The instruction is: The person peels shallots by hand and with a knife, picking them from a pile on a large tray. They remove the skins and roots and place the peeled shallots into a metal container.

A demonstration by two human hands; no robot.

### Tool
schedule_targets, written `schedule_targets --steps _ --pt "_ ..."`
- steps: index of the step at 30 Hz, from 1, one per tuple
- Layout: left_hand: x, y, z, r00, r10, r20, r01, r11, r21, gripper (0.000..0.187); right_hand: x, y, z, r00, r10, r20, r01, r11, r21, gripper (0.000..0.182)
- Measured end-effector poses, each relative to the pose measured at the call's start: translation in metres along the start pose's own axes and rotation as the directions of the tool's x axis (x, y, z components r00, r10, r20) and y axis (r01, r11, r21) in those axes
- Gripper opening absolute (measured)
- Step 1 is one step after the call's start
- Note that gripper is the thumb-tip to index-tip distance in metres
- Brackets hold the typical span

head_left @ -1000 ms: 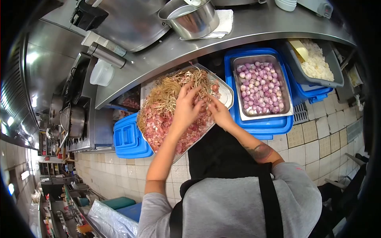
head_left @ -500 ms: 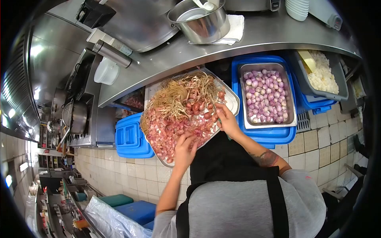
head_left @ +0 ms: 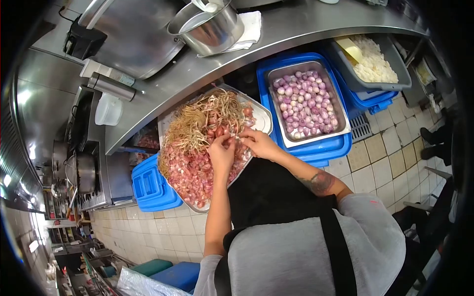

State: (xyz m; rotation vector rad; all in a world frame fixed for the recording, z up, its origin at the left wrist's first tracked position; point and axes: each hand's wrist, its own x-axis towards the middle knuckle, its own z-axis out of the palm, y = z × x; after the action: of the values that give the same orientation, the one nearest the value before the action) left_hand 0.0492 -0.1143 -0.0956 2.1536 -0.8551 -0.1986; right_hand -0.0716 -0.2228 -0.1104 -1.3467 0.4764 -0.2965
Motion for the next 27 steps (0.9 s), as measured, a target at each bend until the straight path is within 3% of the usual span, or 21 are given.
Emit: schedule_targets --steps 1,4,5,9,19,25,27 --pt "-0.005 0.013 -0.008 1.0 -0.015 -0.02 0.017 0.999 0.051 0.023 -0.001 -0.006 0.003 0.999 0.0 0.04 0.0 1.0 -0.002 0.027" --pt "-0.012 0.024 -0.019 0.99 -0.138 -0.019 0.134 0.982 -0.135 0.023 0.004 -0.005 0.01 0.997 0.0 0.074 -0.008 0.993 0.116 0.03" --pt "-0.012 0.017 -0.019 0.996 -0.084 -0.039 0.077 0.984 -0.161 0.023 0.003 -0.007 0.011 0.99 0.102 0.096 -0.121 0.97 0.212 0.032" --pt "-0.018 0.019 -0.023 0.991 -0.112 -0.073 0.096 0.976 -0.194 0.023 0.0 -0.021 0.009 0.963 0.177 0.201 -0.234 0.921 0.312 0.034" --pt "-0.023 0.033 -0.023 0.991 -0.08 -0.108 0.071 0.994 -0.084 0.025 0.001 -0.016 0.016 0.977 0.171 0.123 -0.201 0.933 0.3 0.024" --pt "-0.024 0.025 -0.018 0.987 -0.052 -0.153 0.024 0.984 -0.178 0.023 0.012 -0.009 0.021 0.994 0.087 0.065 -0.099 0.971 0.215 0.015" --pt "-0.02 0.013 -0.018 0.991 -0.112 -0.074 0.075 0.92 -0.385 0.025 0.011 -0.016 0.017 0.983 0.121 0.136 -0.151 0.959 0.239 0.014"
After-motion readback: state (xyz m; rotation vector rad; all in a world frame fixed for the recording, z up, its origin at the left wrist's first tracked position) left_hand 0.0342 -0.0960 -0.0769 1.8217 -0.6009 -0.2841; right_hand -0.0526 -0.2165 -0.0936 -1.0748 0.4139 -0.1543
